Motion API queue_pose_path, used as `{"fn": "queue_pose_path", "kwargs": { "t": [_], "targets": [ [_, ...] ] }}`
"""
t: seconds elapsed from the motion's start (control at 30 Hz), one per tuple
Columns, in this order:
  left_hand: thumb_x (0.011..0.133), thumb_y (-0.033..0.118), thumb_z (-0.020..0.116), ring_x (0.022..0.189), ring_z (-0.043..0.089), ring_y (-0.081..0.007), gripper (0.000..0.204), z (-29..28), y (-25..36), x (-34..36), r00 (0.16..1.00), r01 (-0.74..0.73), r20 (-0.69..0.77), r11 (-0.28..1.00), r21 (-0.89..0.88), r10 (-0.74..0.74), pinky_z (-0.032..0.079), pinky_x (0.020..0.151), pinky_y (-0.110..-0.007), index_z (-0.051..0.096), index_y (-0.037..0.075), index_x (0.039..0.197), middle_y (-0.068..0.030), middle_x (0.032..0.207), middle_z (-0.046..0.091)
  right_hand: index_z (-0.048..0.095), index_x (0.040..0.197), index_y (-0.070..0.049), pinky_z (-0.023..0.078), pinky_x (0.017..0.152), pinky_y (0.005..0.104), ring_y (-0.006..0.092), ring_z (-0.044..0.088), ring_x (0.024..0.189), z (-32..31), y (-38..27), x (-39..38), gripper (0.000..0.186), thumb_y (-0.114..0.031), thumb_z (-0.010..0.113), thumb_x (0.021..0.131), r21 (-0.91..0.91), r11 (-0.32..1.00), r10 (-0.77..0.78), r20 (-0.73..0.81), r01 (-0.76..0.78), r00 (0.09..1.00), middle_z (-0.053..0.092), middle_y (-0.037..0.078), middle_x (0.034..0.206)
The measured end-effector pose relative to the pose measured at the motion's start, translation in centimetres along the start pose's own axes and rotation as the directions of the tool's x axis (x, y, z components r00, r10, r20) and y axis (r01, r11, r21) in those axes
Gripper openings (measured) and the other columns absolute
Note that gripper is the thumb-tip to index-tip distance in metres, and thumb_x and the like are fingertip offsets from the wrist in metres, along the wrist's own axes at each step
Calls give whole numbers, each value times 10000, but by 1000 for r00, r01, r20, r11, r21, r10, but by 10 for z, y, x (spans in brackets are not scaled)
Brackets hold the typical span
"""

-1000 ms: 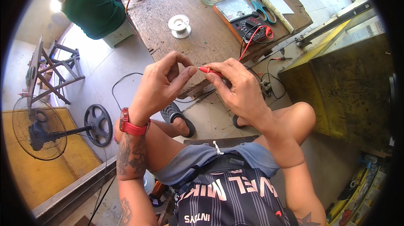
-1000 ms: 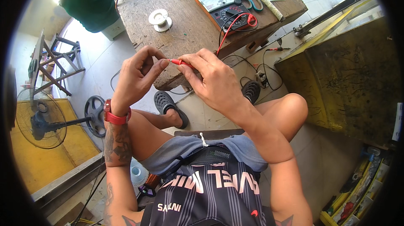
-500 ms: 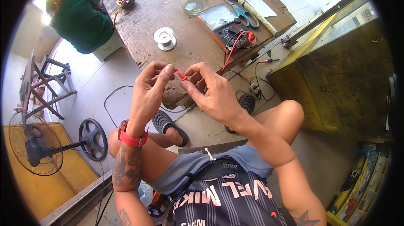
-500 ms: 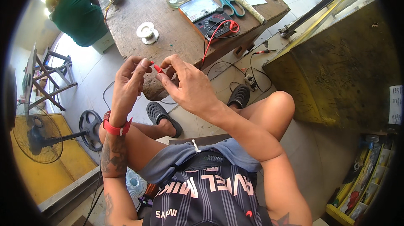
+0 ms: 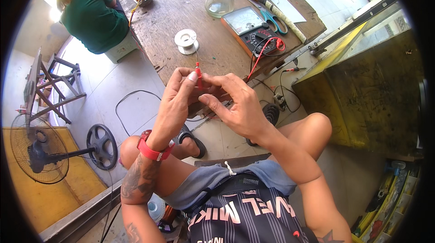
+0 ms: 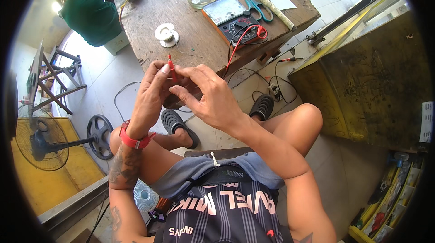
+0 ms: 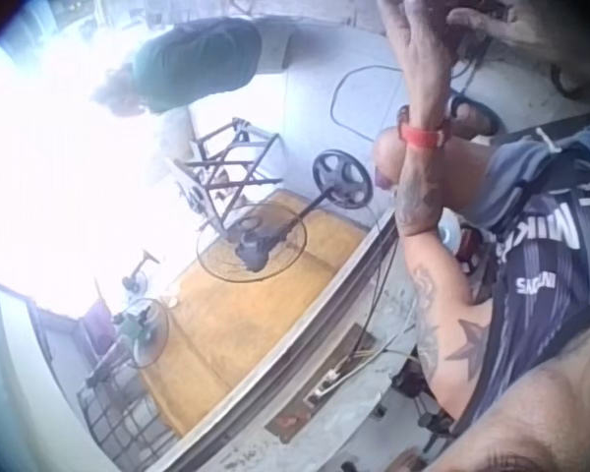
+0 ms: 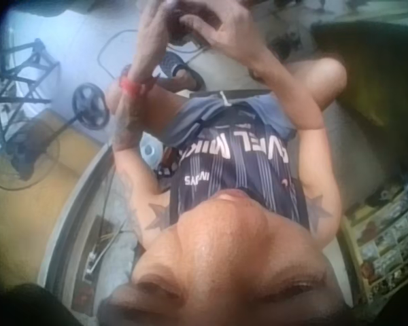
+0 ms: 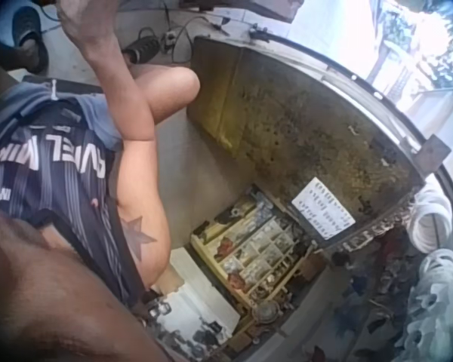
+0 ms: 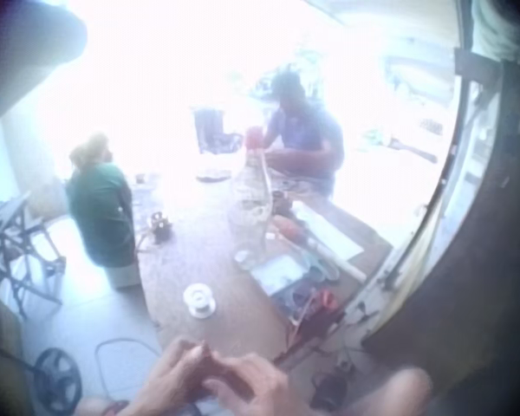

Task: The person solders red and black wires using a soldering iron and solder, then applies a red heat-shrink connector to the joint. They later use a hammer to tap a small motor assembly on the workbench.

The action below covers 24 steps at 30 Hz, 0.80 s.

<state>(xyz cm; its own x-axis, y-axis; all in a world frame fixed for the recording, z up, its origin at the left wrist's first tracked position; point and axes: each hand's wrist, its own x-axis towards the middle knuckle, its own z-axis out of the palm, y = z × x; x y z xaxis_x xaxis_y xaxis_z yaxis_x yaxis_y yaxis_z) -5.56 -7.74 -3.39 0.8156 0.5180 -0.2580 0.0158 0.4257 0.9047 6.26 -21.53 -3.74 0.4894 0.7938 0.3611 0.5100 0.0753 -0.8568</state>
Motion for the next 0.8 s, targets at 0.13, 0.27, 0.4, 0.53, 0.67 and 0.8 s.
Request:
{"fn": "queue_pose_path", "kwargs": {
  "t": [0.13, 0.27, 0.4, 0.53, 0.67, 0.8],
  "targets": [
    [1160, 319, 472, 770, 483, -20, 302, -6, 3, -7, 996, 1, 88, 994, 111, -11, 386, 652, -187, 597, 70, 1276, 47, 900, 525, 676, 1319, -42, 558, 785, 283, 125, 671, 879, -16, -2, 6, 356, -252, 726, 1036, 205, 953, 225, 22, -225, 974, 691, 51, 998],
    [1159, 315, 479, 739, 405, -15, 294, -6, -2, -11, 988, -88, 147, 966, 241, 53, 310, 618, -188, 606, 75, 1273, 60, 897, 503, 696, 1258, -20, 536, 829, 249, 74, 627, 900, -29, 4, 12, 304, -260, 683, 1072, 330, 898, 274, 103, -293, 956, 679, 2, 1004],
    [1155, 318, 498, 743, 413, -18, 298, -4, -3, -13, 983, -139, 163, 920, 367, 84, 326, 629, -190, 613, 67, 1267, 47, 912, 529, 694, 1185, -8, 529, 844, 247, 78, 618, 901, -26, 8, 14, 231, -210, 674, 1075, 248, 922, 266, 150, -297, 952, 687, 10, 995],
    [1134, 326, 539, 784, 491, -63, 320, -3, -1, -14, 984, -164, 137, 885, 436, 115, 407, 693, -233, 615, 34, 1240, 3, 897, 571, 691, 1147, -4, 528, 843, 250, 79, 620, 914, -28, 7, 13, 191, -179, 666, 1077, 309, 878, 328, 171, -366, 929, 688, 11, 986],
    [1092, 312, 608, 787, 578, -131, 340, -6, 0, -14, 987, -160, 100, 835, 527, 125, 492, 729, -307, 626, -8, 1206, -75, 841, 629, 689, 1163, -6, 529, 845, 255, 87, 629, 921, -27, 9, 11, 192, -175, 668, 1076, 309, 866, 355, 171, -392, 919, 686, 15, 986],
    [1112, 266, 606, 840, 530, -62, 265, -11, 1, -16, 986, -166, 120, 779, 605, 116, 456, 748, -226, 615, 33, 1238, 3, 921, 605, 685, 1192, -10, 530, 843, 252, 88, 637, 938, -19, 11, 13, 227, -197, 692, 1065, 393, 826, 418, 53, -404, 907, 686, 17, 990]
  ]
}}
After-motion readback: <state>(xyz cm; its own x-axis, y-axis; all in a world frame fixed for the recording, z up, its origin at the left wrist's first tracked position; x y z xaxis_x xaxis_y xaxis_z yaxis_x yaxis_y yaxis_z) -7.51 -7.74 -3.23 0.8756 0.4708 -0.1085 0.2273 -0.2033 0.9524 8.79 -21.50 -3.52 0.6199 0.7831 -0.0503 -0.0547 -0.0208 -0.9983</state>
